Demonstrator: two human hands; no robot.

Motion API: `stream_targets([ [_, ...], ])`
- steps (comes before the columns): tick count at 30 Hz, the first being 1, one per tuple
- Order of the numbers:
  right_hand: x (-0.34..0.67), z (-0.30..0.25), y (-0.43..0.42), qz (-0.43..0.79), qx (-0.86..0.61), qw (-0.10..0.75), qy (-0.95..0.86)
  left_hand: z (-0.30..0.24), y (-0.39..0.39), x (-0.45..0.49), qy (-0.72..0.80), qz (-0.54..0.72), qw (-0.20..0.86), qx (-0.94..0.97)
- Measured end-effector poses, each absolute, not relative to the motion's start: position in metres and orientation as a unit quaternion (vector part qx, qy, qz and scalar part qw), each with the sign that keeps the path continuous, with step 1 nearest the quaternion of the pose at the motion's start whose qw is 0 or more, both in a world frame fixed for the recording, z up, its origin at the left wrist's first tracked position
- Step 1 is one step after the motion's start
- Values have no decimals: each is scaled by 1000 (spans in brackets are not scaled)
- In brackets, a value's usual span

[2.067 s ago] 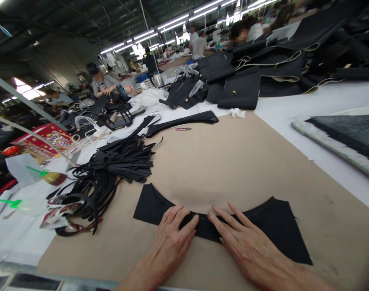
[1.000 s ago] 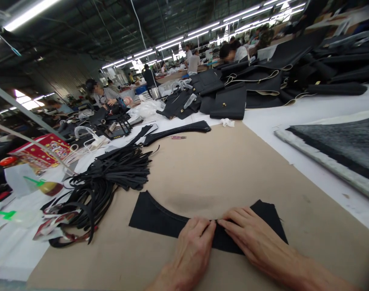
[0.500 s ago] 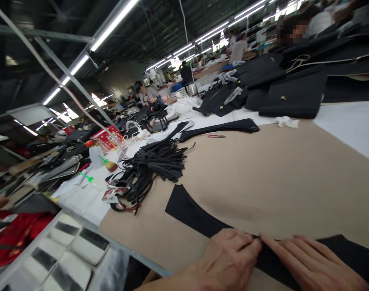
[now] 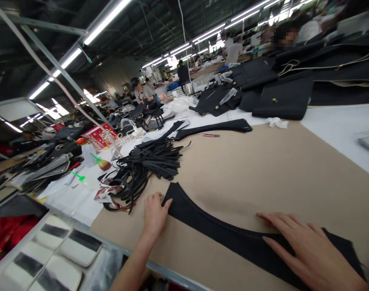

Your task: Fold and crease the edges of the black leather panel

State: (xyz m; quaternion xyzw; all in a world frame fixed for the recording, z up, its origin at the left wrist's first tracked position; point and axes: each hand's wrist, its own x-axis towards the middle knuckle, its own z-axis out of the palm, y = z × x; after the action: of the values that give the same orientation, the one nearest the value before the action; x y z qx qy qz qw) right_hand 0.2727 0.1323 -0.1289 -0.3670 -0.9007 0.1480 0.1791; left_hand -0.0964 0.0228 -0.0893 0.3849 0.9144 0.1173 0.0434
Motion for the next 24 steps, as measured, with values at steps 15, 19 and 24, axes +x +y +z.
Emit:
stream_targets([
  [15, 240, -54, 152, 323, -395, -131, -850, -66, 52, -80, 766, 517, 297, 241],
  [19, 247, -48, 196, 363, -404, -104, -833, -52, 98, -79, 727, 563, 310, 243],
  [24, 247, -47, 300, 344, -354, -10, -869, -58, 182, -93, 721, 548, 257, 336],
])
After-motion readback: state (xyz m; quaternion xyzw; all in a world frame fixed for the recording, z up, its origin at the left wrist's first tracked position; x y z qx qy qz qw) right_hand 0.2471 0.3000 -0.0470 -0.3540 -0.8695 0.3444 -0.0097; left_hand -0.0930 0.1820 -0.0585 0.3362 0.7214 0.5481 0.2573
